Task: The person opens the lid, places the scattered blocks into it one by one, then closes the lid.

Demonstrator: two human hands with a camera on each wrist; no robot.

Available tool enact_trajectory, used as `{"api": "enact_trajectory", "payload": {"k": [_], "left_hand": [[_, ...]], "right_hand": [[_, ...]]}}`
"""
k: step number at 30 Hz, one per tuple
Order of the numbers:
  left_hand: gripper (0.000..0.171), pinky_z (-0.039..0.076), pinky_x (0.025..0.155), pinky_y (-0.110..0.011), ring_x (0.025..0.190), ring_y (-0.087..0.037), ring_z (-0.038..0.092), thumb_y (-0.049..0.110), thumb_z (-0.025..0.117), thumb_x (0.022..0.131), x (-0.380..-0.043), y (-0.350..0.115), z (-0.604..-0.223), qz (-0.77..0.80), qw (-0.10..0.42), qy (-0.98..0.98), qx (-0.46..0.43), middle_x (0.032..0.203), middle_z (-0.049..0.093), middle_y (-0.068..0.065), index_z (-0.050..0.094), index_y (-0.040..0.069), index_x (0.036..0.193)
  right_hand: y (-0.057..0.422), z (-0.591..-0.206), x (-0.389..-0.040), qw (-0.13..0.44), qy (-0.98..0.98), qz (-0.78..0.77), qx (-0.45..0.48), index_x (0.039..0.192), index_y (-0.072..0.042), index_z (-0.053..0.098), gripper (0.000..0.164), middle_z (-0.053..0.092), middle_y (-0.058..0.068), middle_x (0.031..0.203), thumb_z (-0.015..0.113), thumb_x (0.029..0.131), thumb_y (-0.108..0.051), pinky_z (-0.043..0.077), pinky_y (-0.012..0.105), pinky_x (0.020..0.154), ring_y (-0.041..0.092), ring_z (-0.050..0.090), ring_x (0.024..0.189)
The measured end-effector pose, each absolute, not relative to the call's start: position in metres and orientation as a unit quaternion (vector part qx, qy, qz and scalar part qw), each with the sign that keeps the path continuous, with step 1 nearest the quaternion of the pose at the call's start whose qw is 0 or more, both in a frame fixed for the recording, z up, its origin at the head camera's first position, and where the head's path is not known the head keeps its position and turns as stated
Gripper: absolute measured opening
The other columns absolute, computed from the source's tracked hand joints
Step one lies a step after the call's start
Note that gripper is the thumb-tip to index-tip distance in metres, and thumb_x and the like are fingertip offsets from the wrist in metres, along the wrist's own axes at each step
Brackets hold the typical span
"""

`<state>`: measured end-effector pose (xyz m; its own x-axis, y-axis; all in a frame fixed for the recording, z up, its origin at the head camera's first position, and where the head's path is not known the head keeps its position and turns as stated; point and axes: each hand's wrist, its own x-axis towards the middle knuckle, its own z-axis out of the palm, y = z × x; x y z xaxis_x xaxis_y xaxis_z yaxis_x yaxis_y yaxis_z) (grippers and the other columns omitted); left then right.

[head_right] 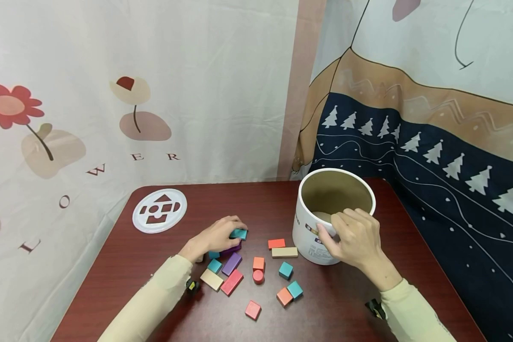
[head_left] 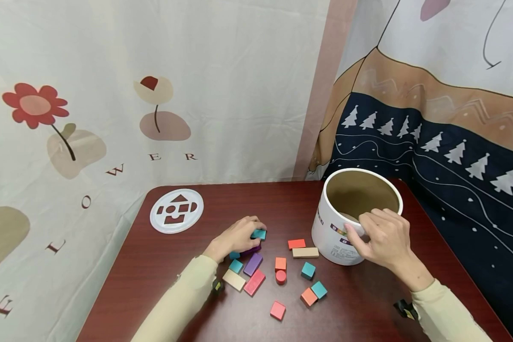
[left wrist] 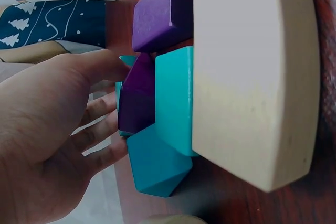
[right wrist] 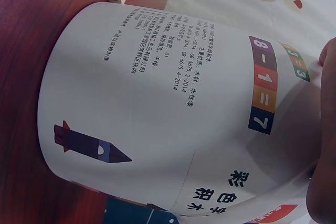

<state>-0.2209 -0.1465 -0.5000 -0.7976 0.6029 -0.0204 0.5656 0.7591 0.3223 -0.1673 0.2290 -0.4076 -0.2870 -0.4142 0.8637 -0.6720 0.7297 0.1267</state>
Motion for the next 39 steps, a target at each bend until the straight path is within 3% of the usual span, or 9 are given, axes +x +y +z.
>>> {"api": "enact_trajectory", "payload": {"k": [10,18,27,39], "left_hand": [[0.036,0.053,0.096,-0.039,0.108,-0.019,0.058,0.020,0.069,0.099,-0.222,-0.148,-0.502,0.163,0.038,0.932,0.322,0.124,0.064,-0.007,0.069,0.006,0.132],[0.037,0.053,0.094,-0.038,0.107,-0.017,0.056,0.022,0.065,0.102,-0.231,-0.147,-0.492,0.190,-0.024,0.927,0.323,0.123,0.061,-0.008,0.066,0.005,0.134],[0.035,0.053,0.090,-0.038,0.104,-0.016,0.052,0.017,0.067,0.099,-0.243,-0.135,-0.463,0.249,-0.120,0.901,0.334,0.118,0.060,-0.006,0.064,0.002,0.130],[0.038,0.053,0.086,-0.036,0.108,-0.017,0.052,0.018,0.065,0.100,-0.255,-0.109,-0.409,0.303,-0.180,0.863,0.361,0.125,0.060,-0.008,0.064,0.000,0.133]], "right_hand": [[0.228,-0.406,-0.166,0.493,-0.789,0.132,0.343,0.053,-0.015,0.039,0.047,0.032,-0.007,0.047,0.054,0.090,-0.040,0.020,0.029,0.039,0.013,0.029,0.043],[0.227,-0.402,-0.165,0.495,-0.786,0.133,0.346,0.053,-0.015,0.039,0.047,0.032,-0.006,0.047,0.055,0.090,-0.039,0.020,0.028,0.039,0.013,0.029,0.043],[0.228,-0.405,-0.166,0.490,-0.790,0.131,0.345,0.054,-0.015,0.041,0.047,0.033,-0.006,0.047,0.054,0.091,-0.040,0.020,0.028,0.039,0.013,0.028,0.044],[0.228,-0.405,-0.167,0.490,-0.790,0.131,0.346,0.054,-0.015,0.040,0.047,0.032,-0.007,0.047,0.054,0.091,-0.040,0.020,0.028,0.039,0.013,0.028,0.044]]}}
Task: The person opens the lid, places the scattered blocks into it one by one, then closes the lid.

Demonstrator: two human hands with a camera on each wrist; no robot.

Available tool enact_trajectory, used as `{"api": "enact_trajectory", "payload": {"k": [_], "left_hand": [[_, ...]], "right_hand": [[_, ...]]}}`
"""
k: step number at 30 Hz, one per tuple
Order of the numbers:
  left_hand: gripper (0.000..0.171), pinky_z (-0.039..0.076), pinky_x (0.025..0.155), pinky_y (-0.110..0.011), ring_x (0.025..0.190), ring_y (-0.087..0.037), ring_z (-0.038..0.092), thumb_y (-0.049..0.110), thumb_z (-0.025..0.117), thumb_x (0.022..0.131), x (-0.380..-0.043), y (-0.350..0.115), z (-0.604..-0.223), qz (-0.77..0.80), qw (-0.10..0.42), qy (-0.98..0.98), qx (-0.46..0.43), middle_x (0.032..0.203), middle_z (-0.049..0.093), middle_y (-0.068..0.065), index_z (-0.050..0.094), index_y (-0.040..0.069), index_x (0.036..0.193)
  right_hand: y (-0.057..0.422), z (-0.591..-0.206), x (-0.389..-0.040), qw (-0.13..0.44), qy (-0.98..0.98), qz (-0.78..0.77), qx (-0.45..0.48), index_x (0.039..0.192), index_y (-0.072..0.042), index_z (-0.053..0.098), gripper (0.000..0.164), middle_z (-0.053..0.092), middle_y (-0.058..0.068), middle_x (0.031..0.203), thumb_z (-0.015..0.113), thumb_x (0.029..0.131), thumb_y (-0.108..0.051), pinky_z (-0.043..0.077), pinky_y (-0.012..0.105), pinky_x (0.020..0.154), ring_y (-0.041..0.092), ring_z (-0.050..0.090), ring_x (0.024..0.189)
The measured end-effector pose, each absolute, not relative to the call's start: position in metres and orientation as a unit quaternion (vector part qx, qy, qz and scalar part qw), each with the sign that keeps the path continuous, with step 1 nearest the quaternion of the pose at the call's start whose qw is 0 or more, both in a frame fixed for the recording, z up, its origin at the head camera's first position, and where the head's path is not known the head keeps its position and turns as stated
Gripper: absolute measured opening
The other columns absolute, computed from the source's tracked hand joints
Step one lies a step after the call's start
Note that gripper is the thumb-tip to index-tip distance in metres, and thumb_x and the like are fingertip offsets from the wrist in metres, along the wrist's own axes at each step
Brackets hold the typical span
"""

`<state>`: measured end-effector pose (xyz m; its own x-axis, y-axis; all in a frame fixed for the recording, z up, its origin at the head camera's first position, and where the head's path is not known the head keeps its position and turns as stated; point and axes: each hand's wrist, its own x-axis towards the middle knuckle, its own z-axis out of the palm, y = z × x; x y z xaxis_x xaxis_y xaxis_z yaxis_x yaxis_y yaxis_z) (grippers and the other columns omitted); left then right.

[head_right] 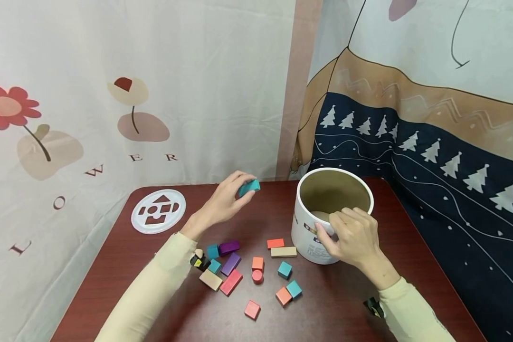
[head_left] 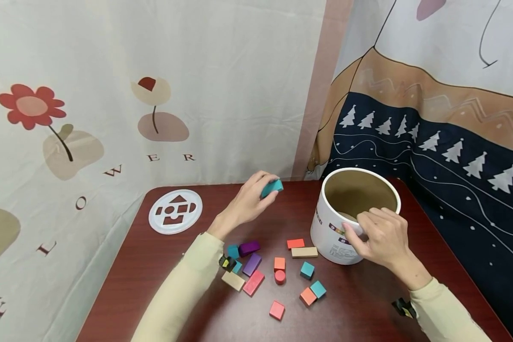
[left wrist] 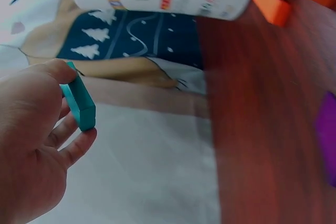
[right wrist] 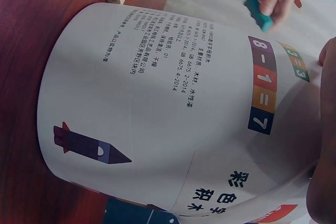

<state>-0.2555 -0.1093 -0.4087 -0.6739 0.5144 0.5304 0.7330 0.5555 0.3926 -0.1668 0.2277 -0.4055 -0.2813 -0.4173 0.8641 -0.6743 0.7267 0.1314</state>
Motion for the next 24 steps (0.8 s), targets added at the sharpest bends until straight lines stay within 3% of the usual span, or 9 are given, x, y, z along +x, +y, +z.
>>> {"api": "enact_trajectory", "payload": {"k": [12,24], "left_hand": [[0.037,0.051,0.094,-0.027,0.111,-0.013,0.052,0.020,0.066,0.100,-0.256,-0.058,-0.358,-0.289,0.184,-0.840,-0.421,0.126,0.059,-0.006,0.065,0.004,0.133],[0.043,0.048,0.097,-0.020,0.112,-0.013,0.052,0.020,0.068,0.100,-0.253,-0.008,-0.332,-0.278,0.161,-0.821,-0.472,0.130,0.059,-0.008,0.063,0.003,0.138]], "right_hand": [[0.226,-0.403,-0.166,0.485,-0.793,0.132,0.344,0.053,-0.015,0.040,0.047,0.031,-0.008,0.048,0.053,0.091,-0.040,0.019,0.027,0.040,0.012,0.027,0.045],[0.234,-0.415,-0.171,0.480,-0.799,0.127,0.339,0.054,-0.016,0.040,0.048,0.035,-0.004,0.046,0.053,0.092,-0.042,0.021,0.029,0.039,0.014,0.028,0.043]]}}
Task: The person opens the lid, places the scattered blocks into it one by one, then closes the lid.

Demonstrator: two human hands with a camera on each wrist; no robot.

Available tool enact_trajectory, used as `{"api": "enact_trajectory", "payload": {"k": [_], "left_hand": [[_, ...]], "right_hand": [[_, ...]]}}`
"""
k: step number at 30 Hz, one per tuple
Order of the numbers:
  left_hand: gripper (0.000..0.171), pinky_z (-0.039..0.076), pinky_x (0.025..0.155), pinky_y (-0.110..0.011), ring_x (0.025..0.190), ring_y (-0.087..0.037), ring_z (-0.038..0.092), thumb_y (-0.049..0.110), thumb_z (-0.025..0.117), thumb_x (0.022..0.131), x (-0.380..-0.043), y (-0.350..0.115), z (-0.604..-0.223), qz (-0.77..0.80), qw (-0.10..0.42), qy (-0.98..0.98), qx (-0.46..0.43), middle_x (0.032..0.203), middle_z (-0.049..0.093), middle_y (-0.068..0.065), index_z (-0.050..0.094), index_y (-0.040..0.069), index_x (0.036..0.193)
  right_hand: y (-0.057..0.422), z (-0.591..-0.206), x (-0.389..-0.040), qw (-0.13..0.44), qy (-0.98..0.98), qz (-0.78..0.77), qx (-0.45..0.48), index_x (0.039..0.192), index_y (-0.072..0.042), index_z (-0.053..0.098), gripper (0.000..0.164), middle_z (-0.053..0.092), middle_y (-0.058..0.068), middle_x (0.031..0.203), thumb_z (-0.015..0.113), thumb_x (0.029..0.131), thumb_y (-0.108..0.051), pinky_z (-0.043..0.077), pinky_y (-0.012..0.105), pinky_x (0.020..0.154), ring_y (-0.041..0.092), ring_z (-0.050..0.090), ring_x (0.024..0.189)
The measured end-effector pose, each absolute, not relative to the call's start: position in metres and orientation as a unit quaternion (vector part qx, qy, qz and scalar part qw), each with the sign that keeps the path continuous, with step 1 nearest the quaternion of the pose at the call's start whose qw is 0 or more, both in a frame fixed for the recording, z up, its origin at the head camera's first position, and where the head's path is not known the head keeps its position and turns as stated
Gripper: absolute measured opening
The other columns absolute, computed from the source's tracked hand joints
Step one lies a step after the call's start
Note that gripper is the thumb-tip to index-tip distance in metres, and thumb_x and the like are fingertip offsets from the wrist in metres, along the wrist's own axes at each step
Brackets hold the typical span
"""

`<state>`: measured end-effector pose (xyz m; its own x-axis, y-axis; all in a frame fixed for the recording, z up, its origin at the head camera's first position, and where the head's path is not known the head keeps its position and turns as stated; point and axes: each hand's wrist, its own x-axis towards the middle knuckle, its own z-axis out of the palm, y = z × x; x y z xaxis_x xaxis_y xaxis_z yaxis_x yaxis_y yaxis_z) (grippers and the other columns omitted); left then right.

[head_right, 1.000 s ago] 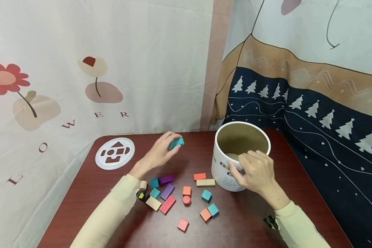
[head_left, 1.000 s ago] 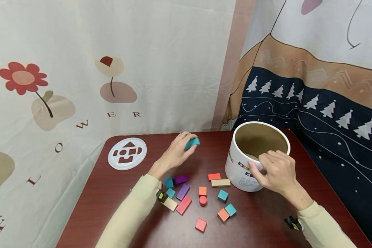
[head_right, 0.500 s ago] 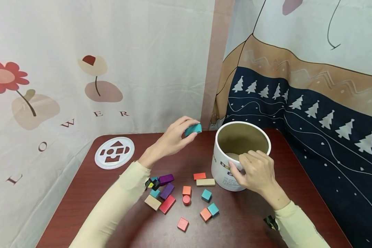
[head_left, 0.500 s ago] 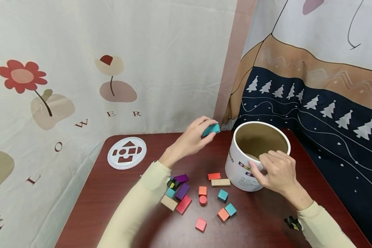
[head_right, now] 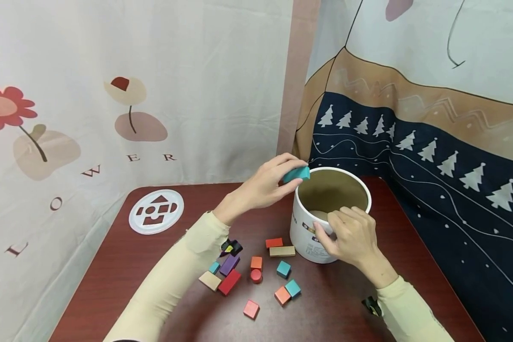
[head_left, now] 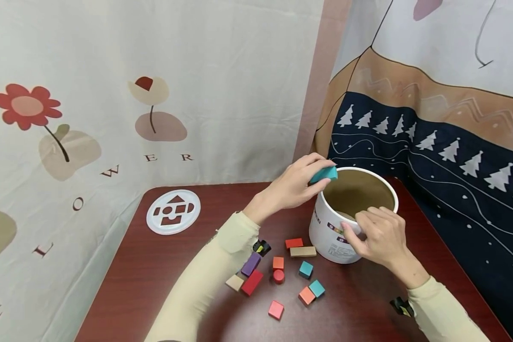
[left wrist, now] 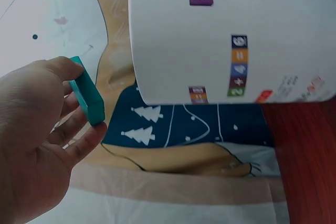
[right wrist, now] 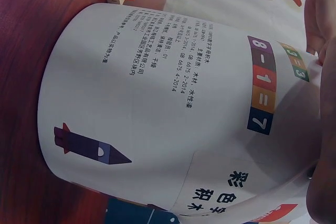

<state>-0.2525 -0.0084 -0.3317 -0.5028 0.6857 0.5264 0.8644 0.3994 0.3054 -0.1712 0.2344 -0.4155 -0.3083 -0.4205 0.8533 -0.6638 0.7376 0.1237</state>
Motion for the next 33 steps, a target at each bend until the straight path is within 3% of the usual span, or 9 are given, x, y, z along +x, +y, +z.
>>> {"api": "enact_trajectory", "payload": {"k": [18,23,27,33], "left_hand": [[0.040,0.045,0.094,-0.013,0.108,-0.009,0.054,0.021,0.063,0.104,-0.248,0.040,-0.333,-0.249,0.094,-0.813,-0.517,0.128,0.060,-0.005,0.061,0.004,0.140],[0.042,0.045,0.097,-0.014,0.113,-0.009,0.053,0.022,0.062,0.104,-0.248,0.044,-0.337,-0.234,0.077,-0.826,-0.507,0.134,0.059,-0.005,0.060,0.005,0.143],[0.047,0.044,0.101,-0.018,0.119,-0.011,0.053,0.028,0.062,0.103,-0.248,0.044,-0.339,-0.226,0.090,-0.834,-0.495,0.139,0.059,-0.005,0.058,0.008,0.145],[0.055,0.034,0.113,-0.030,0.131,-0.010,0.046,0.045,0.060,0.101,-0.247,0.042,-0.339,-0.191,0.131,-0.855,-0.464,0.144,0.056,0.000,0.056,0.018,0.149]], "right_hand": [[0.233,-0.413,-0.171,0.484,-0.795,0.124,0.344,0.053,-0.016,0.038,0.049,0.034,-0.004,0.045,0.053,0.092,-0.041,0.021,0.029,0.039,0.013,0.028,0.041],[0.232,-0.414,-0.171,0.483,-0.796,0.126,0.343,0.053,-0.016,0.038,0.048,0.035,-0.004,0.045,0.053,0.092,-0.041,0.021,0.029,0.039,0.014,0.029,0.041],[0.234,-0.416,-0.172,0.484,-0.796,0.125,0.343,0.054,-0.015,0.040,0.048,0.036,-0.003,0.045,0.053,0.092,-0.042,0.022,0.029,0.039,0.014,0.029,0.041],[0.232,-0.413,-0.172,0.491,-0.789,0.127,0.347,0.054,-0.015,0.040,0.047,0.036,-0.002,0.045,0.054,0.091,-0.040,0.021,0.029,0.039,0.015,0.029,0.041]]}}
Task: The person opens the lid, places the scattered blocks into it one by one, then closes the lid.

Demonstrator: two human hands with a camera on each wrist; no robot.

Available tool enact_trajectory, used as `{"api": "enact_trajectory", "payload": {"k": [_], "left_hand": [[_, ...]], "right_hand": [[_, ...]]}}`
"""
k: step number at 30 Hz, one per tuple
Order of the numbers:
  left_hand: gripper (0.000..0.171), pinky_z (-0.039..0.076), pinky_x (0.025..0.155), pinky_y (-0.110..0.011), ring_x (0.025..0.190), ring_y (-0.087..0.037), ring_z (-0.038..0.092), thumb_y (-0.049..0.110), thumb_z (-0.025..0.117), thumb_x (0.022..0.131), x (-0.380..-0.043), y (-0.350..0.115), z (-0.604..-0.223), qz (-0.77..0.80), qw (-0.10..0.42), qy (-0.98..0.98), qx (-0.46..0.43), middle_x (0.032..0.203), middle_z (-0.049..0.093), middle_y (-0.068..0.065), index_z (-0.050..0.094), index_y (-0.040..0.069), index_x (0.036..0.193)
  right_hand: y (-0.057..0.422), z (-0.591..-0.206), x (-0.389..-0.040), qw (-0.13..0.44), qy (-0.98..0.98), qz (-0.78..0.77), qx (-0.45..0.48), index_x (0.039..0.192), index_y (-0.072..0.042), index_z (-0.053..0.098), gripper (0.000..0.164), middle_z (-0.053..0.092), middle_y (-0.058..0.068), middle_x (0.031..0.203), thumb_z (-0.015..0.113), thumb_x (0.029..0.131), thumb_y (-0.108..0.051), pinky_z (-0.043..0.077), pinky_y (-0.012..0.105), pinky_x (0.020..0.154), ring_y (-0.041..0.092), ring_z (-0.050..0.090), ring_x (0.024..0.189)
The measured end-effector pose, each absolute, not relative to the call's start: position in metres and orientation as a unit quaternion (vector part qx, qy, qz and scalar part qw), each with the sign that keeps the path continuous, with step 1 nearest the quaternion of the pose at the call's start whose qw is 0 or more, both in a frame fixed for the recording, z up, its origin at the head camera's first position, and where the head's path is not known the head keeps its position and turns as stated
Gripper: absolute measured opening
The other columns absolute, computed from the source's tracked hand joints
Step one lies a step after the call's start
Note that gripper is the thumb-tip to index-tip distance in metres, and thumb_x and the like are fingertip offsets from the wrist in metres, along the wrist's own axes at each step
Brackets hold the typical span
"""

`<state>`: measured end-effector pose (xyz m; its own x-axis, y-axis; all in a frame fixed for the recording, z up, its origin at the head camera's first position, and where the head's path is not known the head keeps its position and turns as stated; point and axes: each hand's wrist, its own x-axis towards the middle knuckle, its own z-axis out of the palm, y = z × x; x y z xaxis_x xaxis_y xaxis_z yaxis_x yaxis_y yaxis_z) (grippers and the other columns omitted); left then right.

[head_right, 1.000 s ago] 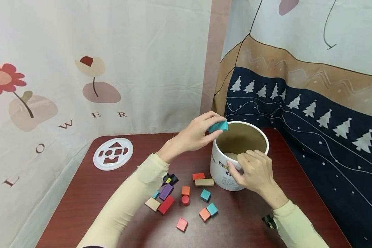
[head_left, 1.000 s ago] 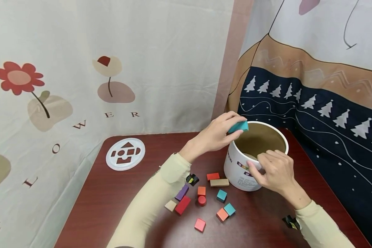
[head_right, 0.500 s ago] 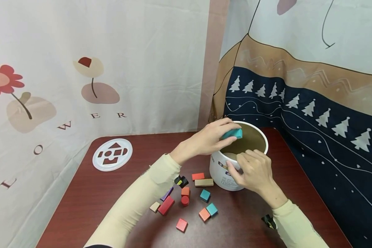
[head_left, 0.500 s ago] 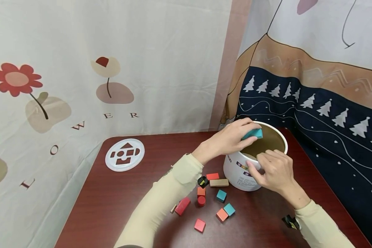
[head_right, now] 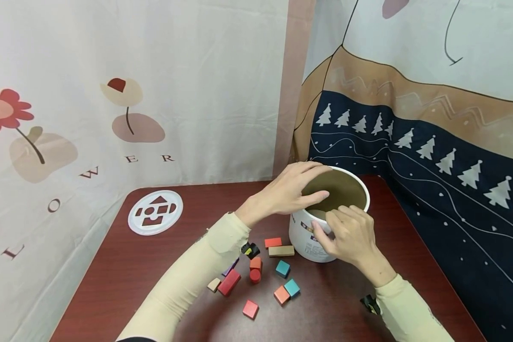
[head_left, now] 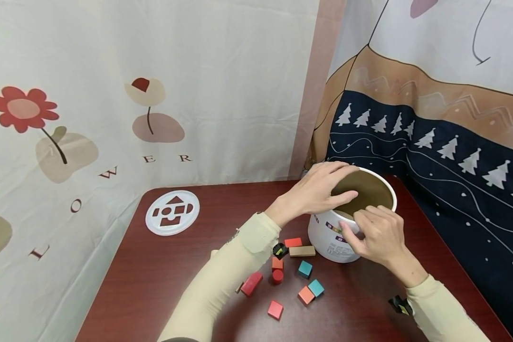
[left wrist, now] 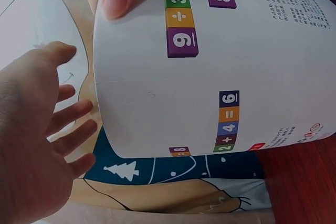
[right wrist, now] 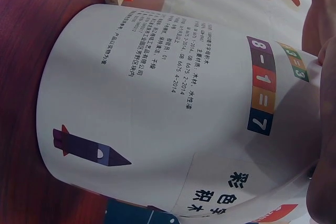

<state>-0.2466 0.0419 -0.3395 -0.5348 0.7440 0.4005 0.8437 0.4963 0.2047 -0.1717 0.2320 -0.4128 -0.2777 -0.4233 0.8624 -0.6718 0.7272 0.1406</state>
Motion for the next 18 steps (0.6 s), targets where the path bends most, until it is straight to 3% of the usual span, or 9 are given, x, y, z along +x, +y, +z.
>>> {"api": "enact_trajectory", "payload": {"k": [5,11,18], "left_hand": [[0.064,0.025,0.118,-0.035,0.141,-0.011,0.034,0.058,0.055,0.099,-0.247,0.039,-0.340,-0.164,0.150,-0.867,-0.446,0.151,0.050,0.002,0.054,0.022,0.152],[0.071,0.017,0.122,-0.043,0.150,-0.014,0.016,0.066,0.048,0.098,-0.243,0.034,-0.341,-0.154,0.128,-0.885,-0.421,0.162,0.035,0.006,0.042,0.030,0.160],[0.076,0.017,0.122,-0.047,0.152,-0.018,0.010,0.067,0.047,0.098,-0.242,0.017,-0.345,-0.150,0.137,-0.891,-0.407,0.166,0.026,0.006,0.033,0.033,0.164]], "right_hand": [[0.229,-0.407,-0.170,0.496,-0.784,0.128,0.351,0.053,-0.015,0.040,0.047,0.035,-0.004,0.045,0.054,0.091,-0.039,0.021,0.028,0.039,0.014,0.029,0.041],[0.229,-0.407,-0.170,0.496,-0.784,0.127,0.351,0.053,-0.015,0.039,0.046,0.036,-0.004,0.045,0.054,0.090,-0.038,0.020,0.028,0.039,0.013,0.028,0.041],[0.230,-0.408,-0.169,0.493,-0.787,0.130,0.346,0.053,-0.015,0.039,0.047,0.034,-0.005,0.045,0.053,0.090,-0.039,0.019,0.028,0.039,0.013,0.027,0.041]]}}
